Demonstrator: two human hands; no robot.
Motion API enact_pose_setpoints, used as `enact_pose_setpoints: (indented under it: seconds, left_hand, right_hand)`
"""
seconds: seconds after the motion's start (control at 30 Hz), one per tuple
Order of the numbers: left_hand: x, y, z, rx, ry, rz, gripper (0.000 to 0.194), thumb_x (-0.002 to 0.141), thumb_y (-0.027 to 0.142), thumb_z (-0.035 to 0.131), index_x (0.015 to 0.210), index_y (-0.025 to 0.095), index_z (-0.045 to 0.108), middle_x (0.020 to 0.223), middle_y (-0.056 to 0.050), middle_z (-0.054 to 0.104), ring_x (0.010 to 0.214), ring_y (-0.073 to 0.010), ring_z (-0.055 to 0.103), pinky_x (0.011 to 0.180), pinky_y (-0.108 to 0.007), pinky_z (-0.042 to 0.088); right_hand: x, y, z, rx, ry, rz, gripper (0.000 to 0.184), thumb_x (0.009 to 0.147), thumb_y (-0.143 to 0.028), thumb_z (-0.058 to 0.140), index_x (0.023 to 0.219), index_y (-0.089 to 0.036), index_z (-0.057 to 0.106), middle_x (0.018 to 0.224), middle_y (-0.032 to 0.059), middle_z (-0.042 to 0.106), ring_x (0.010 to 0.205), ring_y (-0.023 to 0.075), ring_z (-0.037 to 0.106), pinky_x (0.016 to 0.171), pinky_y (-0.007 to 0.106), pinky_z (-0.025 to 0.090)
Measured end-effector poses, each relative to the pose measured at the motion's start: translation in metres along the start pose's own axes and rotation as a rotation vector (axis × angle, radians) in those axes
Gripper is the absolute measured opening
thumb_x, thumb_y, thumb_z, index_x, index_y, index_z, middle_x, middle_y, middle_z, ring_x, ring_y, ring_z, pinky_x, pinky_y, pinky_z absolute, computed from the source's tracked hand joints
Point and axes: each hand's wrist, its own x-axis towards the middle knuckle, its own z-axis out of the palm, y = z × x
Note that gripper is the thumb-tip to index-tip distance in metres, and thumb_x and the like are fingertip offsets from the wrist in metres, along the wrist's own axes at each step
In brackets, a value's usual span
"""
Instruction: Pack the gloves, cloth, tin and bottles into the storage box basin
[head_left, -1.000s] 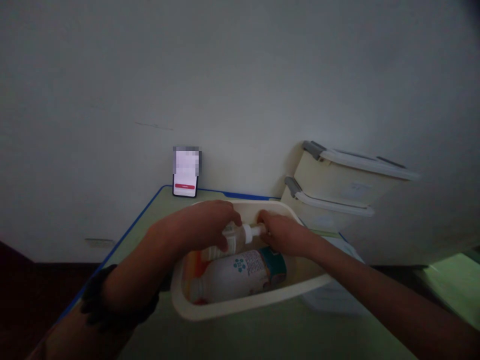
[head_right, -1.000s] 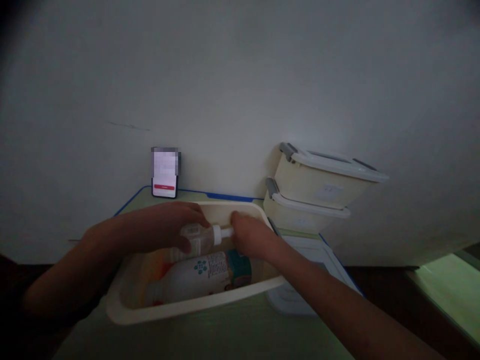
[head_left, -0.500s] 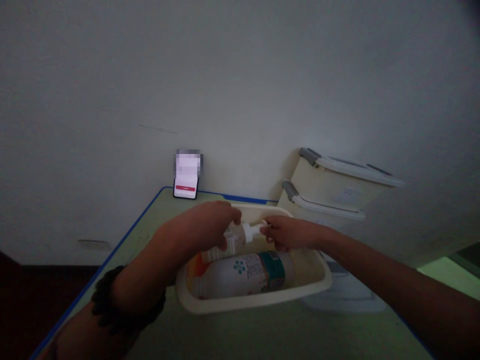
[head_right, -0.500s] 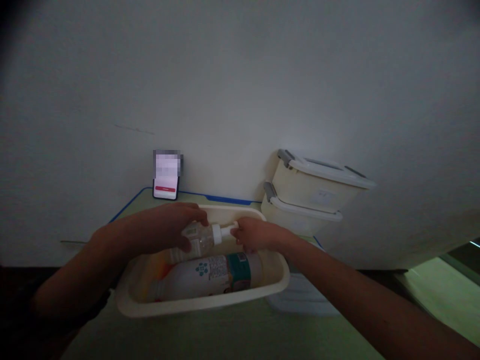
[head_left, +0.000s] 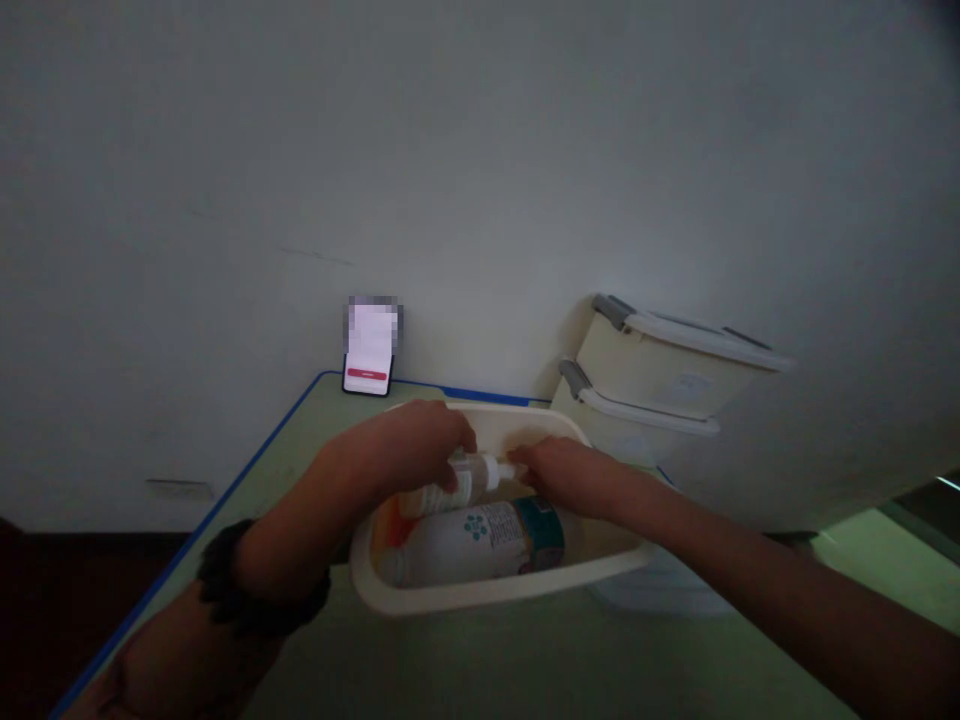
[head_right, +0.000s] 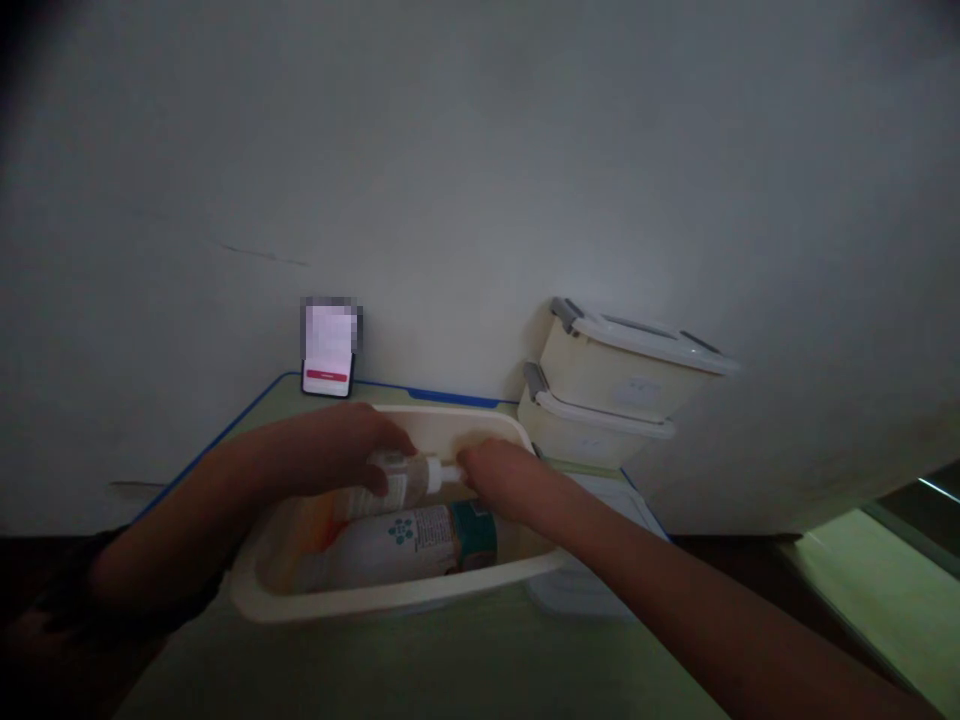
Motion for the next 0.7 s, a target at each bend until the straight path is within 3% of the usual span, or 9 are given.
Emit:
enact_pose_setpoints:
  seconds: [0.2,0.37,0.7]
  left_hand:
    - [0.006,-0.004,0.005,-0.013,0.052,0.056,0.028,0.064,0.022,0.067,0.091,0.019,0.068,0.099,-0.007,0.065,0.087,-0.0207,0.059,0.075,-0.028,0.042]
    - [0.007,-0.002,0.002,-0.003,-0.004,0.013,0.025,0.066,0.025,0.066,0.09,0.019,0.069,0.09,-0.007,0.068,0.083,-0.0215,0.06,0.072,-0.029,0.042]
    - [-0.001,-0.004,-0.005,-0.065,-0.086,0.002,0.031,0.065,0.022,0.064,0.096,0.023,0.068,0.093,-0.005,0.069,0.086,-0.0227,0.061,0.071,-0.028,0.041]
  right_hand:
    - [0.014,0.002,0.002,-0.005,-0.006,-0.087,0.026,0.081,-0.008,0.043,0.093,-0.013,0.065,0.1,0.013,0.066,0.094,0.0215,0.061,0.078,0.028,0.043]
    - [0.022,0.003,0.007,-0.017,-0.003,-0.115,0.021,0.08,-0.009,0.046,0.087,-0.013,0.064,0.094,0.0116,0.068,0.089,0.0218,0.063,0.074,0.028,0.044]
    - [0.012,-0.005,-0.003,-0.074,0.118,0.031,0.021,0.08,-0.013,0.048,0.099,-0.013,0.057,0.093,0.0141,0.067,0.087,0.026,0.063,0.066,0.032,0.046]
